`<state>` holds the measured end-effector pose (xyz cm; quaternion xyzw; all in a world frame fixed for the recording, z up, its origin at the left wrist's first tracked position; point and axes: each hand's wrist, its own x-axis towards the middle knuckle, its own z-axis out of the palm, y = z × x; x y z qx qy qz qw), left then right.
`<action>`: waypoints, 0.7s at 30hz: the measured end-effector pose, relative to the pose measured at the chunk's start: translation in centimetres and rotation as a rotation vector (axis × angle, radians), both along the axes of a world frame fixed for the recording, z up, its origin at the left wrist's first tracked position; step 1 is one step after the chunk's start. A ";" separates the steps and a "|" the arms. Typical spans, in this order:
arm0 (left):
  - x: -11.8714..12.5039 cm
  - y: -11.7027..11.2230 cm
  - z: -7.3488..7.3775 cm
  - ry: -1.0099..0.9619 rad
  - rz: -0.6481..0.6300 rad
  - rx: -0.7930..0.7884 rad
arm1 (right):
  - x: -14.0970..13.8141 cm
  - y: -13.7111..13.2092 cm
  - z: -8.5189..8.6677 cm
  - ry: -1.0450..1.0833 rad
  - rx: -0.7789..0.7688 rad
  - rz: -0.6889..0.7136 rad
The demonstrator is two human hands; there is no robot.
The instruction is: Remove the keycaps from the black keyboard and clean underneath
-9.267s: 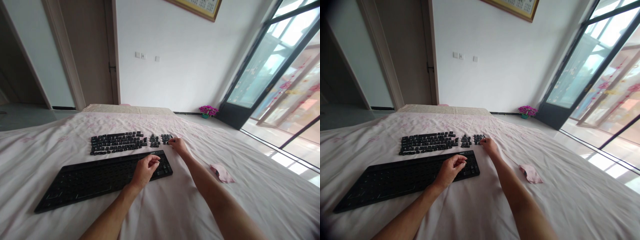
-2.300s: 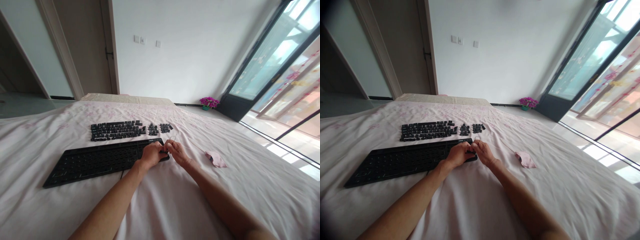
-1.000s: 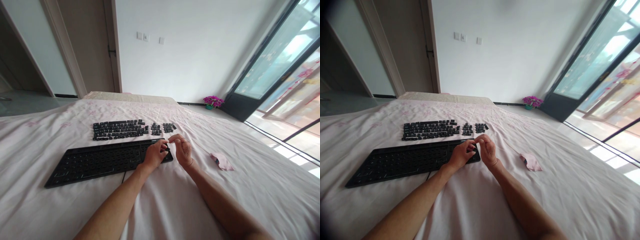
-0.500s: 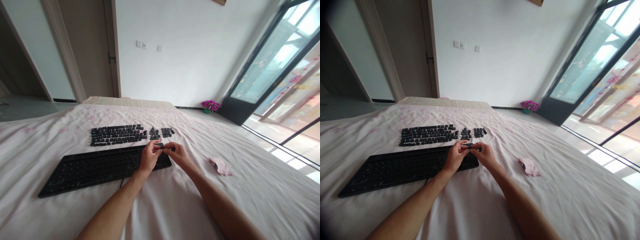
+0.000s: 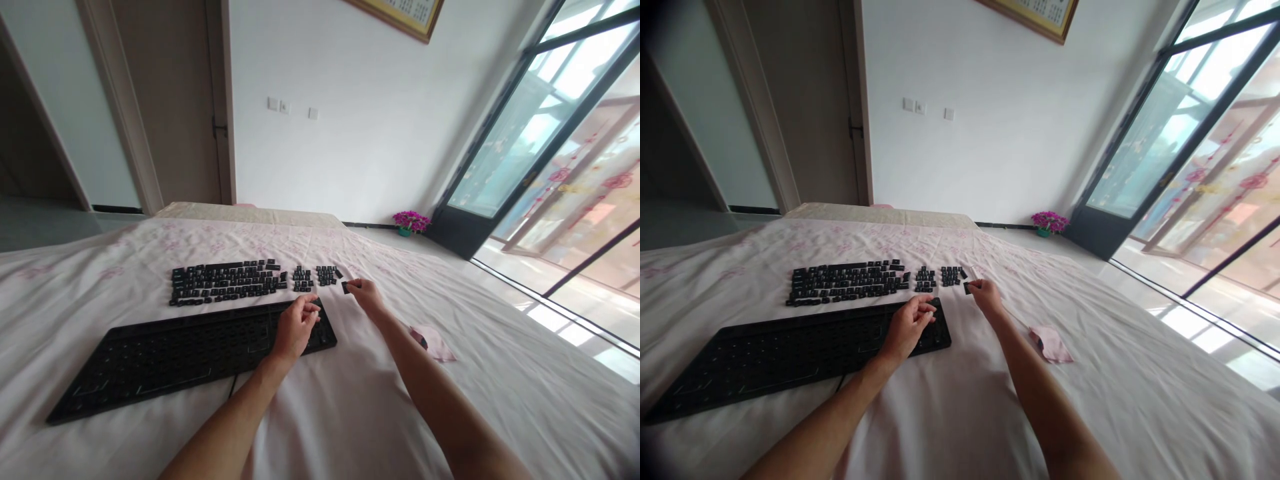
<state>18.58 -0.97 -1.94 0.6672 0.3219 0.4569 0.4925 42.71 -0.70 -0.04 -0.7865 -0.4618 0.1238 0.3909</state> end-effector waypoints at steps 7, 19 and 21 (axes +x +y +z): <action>-0.1 -0.2 0.5 0.067 -0.002 0.019 | 1.2 1.9 -0.1 -0.016 -0.066 -0.025; -0.2 -0.2 0.6 0.076 -0.014 0.012 | 2.6 3.4 -1.8 -0.048 -0.084 -0.057; -0.2 -0.3 0.5 0.041 -0.011 0.004 | 2.6 3.2 -1.5 -0.047 -0.066 -0.062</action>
